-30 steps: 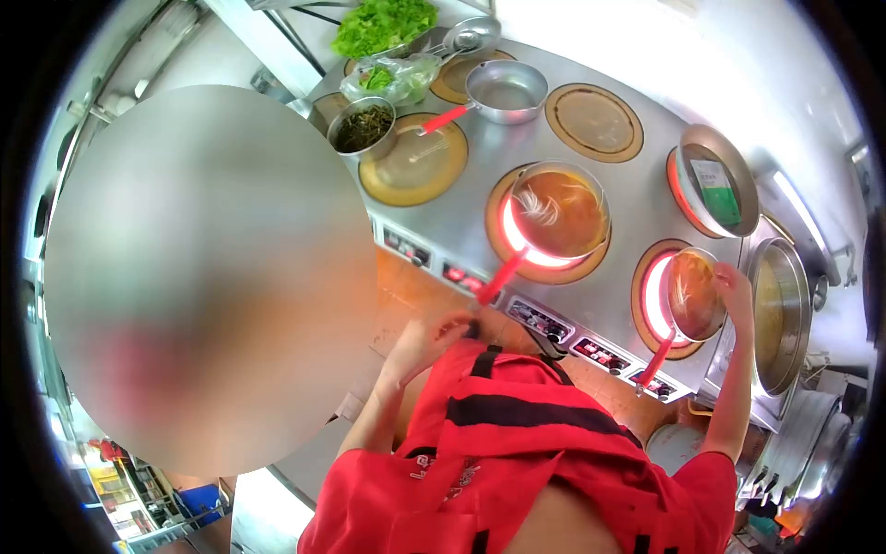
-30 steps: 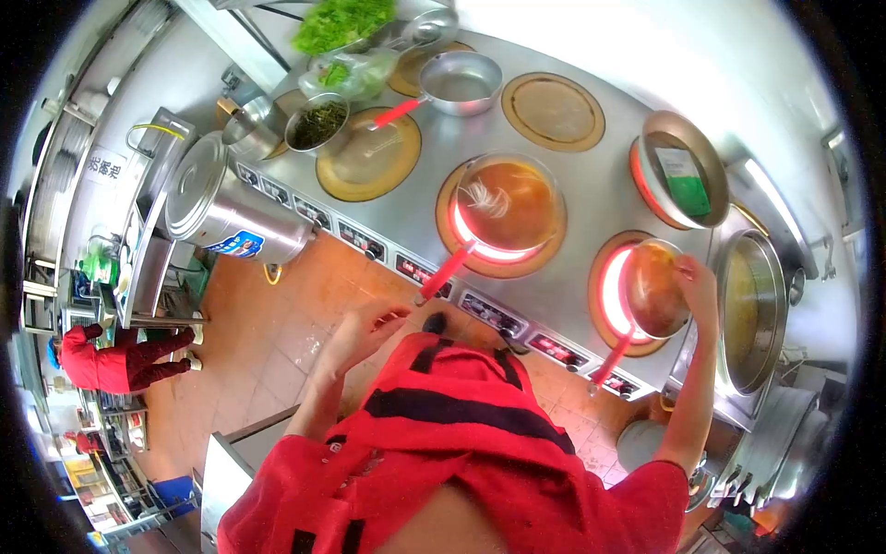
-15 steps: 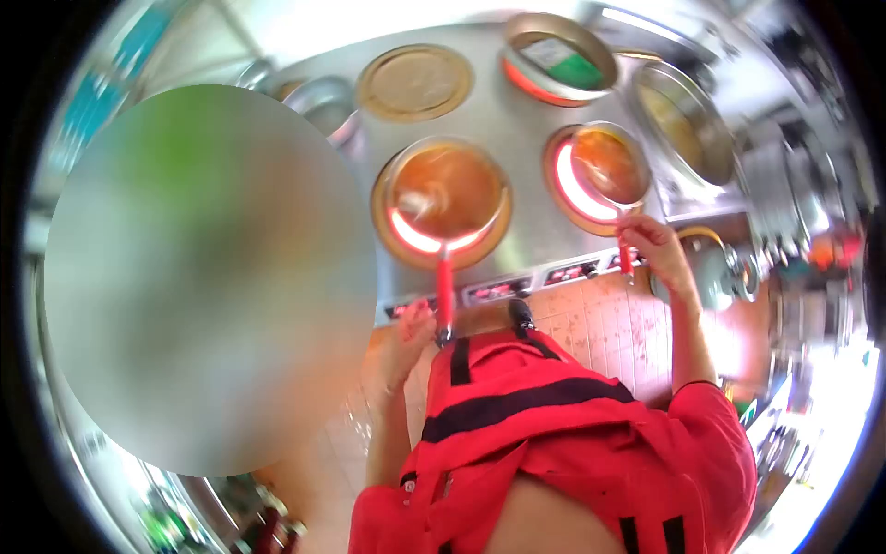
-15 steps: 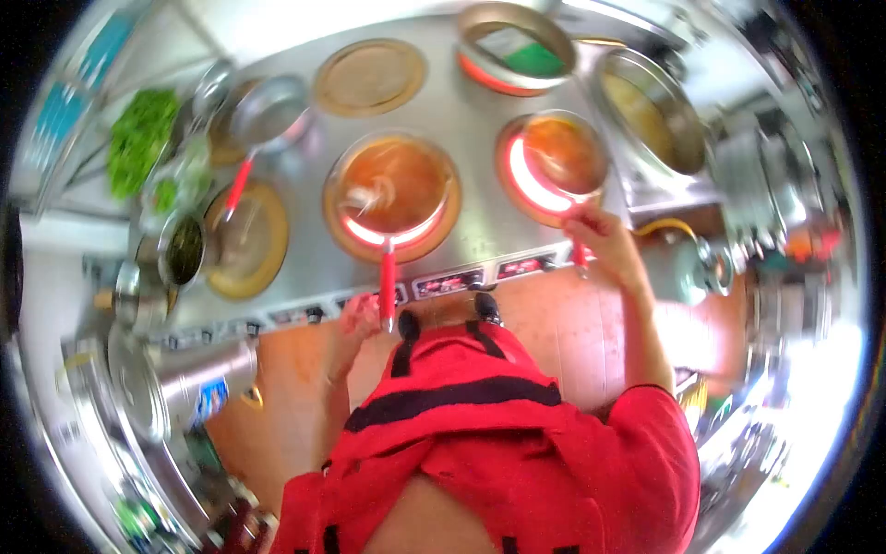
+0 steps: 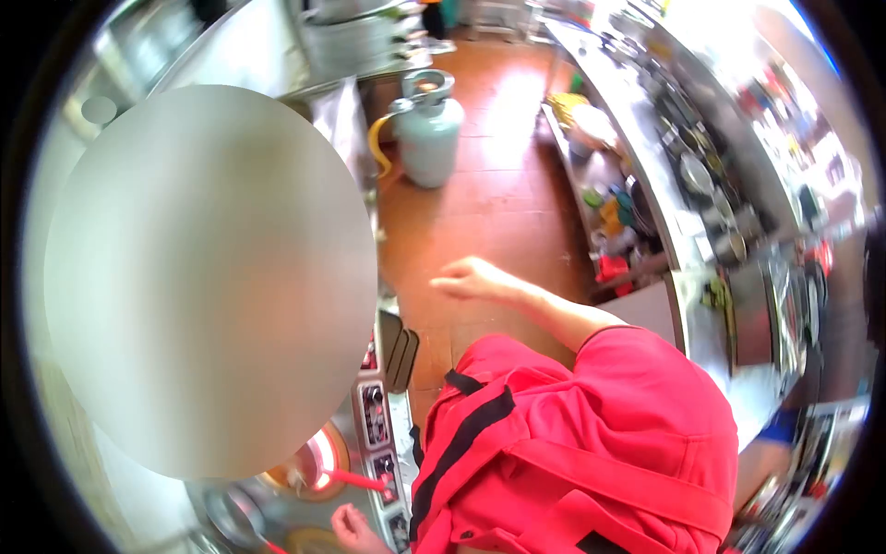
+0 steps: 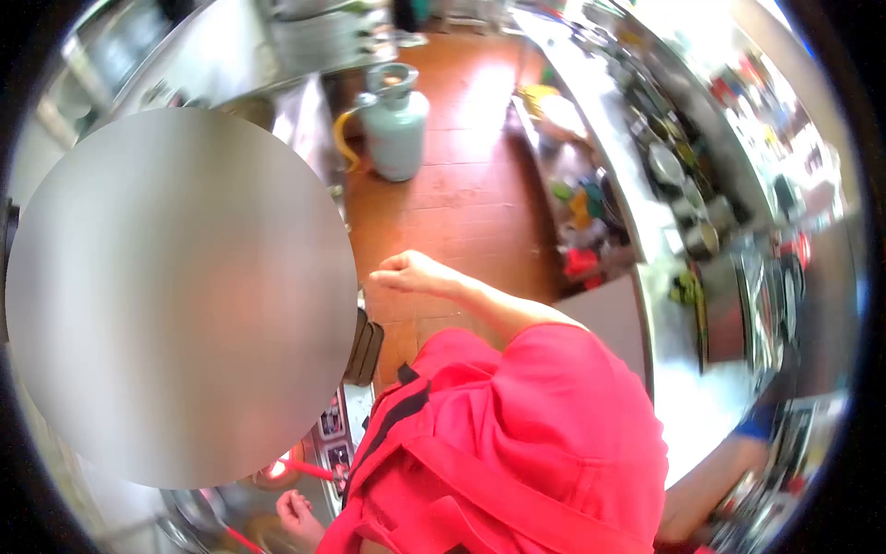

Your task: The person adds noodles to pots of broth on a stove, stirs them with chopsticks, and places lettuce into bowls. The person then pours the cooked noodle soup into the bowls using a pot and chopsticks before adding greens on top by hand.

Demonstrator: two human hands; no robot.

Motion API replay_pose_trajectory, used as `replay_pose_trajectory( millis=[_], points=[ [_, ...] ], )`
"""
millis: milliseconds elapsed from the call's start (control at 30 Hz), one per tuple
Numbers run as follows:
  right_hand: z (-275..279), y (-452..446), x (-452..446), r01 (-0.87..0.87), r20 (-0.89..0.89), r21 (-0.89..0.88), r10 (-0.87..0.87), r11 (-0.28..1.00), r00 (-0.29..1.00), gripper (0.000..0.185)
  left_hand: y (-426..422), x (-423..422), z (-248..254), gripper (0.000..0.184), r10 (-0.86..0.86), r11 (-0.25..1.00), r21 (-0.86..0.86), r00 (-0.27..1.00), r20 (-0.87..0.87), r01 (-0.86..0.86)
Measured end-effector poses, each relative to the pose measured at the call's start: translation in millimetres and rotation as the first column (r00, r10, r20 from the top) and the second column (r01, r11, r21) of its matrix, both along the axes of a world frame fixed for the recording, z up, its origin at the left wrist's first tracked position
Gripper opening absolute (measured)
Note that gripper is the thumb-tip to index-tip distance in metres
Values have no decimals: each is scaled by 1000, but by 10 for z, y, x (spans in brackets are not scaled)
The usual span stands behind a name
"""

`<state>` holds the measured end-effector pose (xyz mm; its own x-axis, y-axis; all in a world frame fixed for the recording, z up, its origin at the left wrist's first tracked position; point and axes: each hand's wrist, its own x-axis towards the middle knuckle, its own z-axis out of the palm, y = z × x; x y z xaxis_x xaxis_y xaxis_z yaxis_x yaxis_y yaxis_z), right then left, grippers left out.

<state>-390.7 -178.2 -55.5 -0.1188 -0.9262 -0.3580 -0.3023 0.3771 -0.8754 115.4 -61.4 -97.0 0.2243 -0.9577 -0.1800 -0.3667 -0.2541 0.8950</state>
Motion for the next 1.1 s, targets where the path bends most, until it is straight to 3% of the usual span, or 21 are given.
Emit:
replay_pose_trajectory(
  millis=[67, 100, 133, 167, 233, 267, 333, 400, 467, 500, 567, 667, 700, 800, 867, 933, 1000, 1100],
  points=[
    [-13, 195, -272, 85, 41, -14, -85, 996, 996, 45, -442, -676, 676, 42, -171, 978, -74, 957, 236, 193],
    [-66, 314, -491, 135, 27, 41, -136, 990, 990, 47, -701, -934, 738, 22, -298, 864, -282, 875, 382, 418],
    [-85, 442, -721, 179, 17, 103, -182, 978, 983, 49, -918, -1190, 710, 14, -382, 856, -239, 873, 302, 458],
    [-98, 607, -915, 306, 128, 44, -309, 951, 942, 46, -1113, -1442, 590, 7, -456, 846, -196, 863, 218, 497],
    [-132, 1001, -1349, 482, 300, -32, -452, 875, 840, 46, -1266, -2180, 657, 6, -562, 818, -141, 827, 12, 558],
    [-209, 1173, -1549, 586, 320, 23, -562, 810, 763, 46, -1340, -2452, 645, 6, -661, 746, -99, 750, 18, 659],
    [-497, 1546, -1949, 733, 531, 106, -662, 672, 529, 36, -1318, -3061, 731, 9, -735, 677, -12, 677, -32, 735],
    [-820, 1928, -2247, 865, 662, 231, -723, 446, 196, 21, -1375, -3365, 601, 10, -805, 593, -4, 593, -25, 805],
    [-985, 2261, -2423, 908, 698, 279, -716, 313, 33, 9, -1393, -3612, 566, 8, -835, 545, 19, 545, -74, 838],
    [-1048, 2383, -2458, 928, 673, 262, -740, 265, 21, 7, -1370, -3755, 579, 7, -840, 529, 11, 525, -139, 849],
    [-1038, 2545, -2354, 952, 494, 173, -858, 252, 137, 17, -1382, -3855, 481, 7, -868, 463, -6, 452, -204, 886],
    [-838, 2758, -2279, 920, 76, 94, -924, 381, 375, 30, -1458, -4017, 271, 9, -935, 330, 87, 338, -104, 940],
    [-896, 2868, -2340, 906, 27, 35, -907, 421, 420, 35, -1499, -4078, 200, 10, -961, 275, 65, 276, -16, 959],
    [-1024, 3175, -3038, 840, -352, -134, -818, 525, 455, 31, -1468, -4449, 331, 10, -936, 342, 68, 346, -59, 937],
    [-1090, 3301, -3771, 767, -568, -324, -762, 554, 311, 28, -1469, -4723, 278, 10, -921, 370, 94, 378, -96, 924],
    [-1071, 3363, -4513, 702, -651, -444, -739, 557, 174, 24, -1414, -5066, 179, 11, -925, 362, 111, 371, -83, 926],
    [-1270, 3491, -5458, 672, -776, -447, -630, 590, 37, 30, -1313, -5502, 92, 10, -911, 384, 179, 404, -89, 906],
    [-1390, 3610, -6492, 780, -875, -360, -475, 513, -91, 44, -1081, -6370, 80, 9, -897, 374, 287, 422, -130, 882]
  ],
)
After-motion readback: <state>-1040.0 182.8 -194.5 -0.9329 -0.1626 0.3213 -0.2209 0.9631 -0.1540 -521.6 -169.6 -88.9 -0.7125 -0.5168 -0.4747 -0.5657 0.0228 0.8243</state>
